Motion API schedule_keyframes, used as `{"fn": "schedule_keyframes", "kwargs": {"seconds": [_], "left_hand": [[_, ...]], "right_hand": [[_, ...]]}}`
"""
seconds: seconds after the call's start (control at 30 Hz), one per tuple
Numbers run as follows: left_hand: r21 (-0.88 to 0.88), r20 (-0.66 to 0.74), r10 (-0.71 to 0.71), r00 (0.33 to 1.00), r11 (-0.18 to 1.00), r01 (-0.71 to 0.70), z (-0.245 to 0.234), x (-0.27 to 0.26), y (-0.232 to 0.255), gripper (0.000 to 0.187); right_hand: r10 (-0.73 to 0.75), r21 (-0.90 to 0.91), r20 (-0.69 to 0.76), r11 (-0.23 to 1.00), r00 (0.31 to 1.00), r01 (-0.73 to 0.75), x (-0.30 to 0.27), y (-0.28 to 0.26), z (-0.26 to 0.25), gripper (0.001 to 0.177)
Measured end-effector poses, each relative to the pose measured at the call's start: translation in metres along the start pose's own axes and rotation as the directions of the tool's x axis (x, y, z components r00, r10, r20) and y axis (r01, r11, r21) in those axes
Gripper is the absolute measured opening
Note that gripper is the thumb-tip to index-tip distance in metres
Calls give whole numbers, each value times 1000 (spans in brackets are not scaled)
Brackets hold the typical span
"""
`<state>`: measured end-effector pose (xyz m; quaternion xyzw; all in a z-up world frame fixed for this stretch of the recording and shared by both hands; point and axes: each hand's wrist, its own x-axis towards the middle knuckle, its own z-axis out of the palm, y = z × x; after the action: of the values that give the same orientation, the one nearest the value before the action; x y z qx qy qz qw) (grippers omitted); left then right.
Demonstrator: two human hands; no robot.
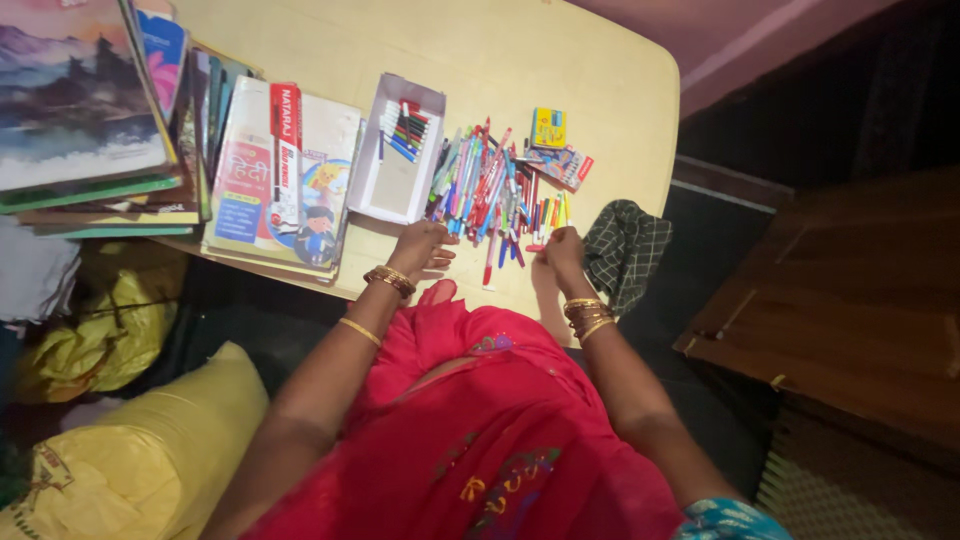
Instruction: The person stacks books and notebooks on a table, unpacks stationery boxes, and sorts pens, pencils, and crayons by hand.
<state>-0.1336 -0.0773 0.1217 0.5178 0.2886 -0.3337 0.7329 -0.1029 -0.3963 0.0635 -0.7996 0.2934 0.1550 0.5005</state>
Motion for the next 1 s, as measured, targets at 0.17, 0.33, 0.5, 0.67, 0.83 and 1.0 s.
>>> {"fn": "schedule_keyframes", "kwargs": {"seconds": [0.17, 0.33, 0.5, 0.67, 0.83, 1.0], "left_hand": [[-32, -105, 169, 980, 984, -173, -18, 14, 6, 23], [-29, -29, 186, 982, 982, -187, -42, 9, 29, 23], [139, -189, 83, 978, 989, -57, -62, 3, 41, 21], [170, -69, 114, 991, 980, -101, -99, 17, 25, 31], [312, 36, 104, 994, 944, -110, -123, 37, 6, 51], [499, 142, 162, 977, 840, -212, -141, 45, -5, 65]], "right_hand": [[-32, 110, -174, 993, 984, 51, -32, -68, 9, 30], [-172, 222, 42, 962, 984, 159, -50, -136, 48, 31], [-357, 425, 441, 891, 823, 159, -39, -181, 120, 24], [-563, -109, 544, 687, 622, 718, 3, -196, 199, 41], [-571, -451, 489, 482, 660, 751, 56, -205, 261, 58], [-702, -533, 391, 355, 596, 768, 63, -205, 287, 81]]}}
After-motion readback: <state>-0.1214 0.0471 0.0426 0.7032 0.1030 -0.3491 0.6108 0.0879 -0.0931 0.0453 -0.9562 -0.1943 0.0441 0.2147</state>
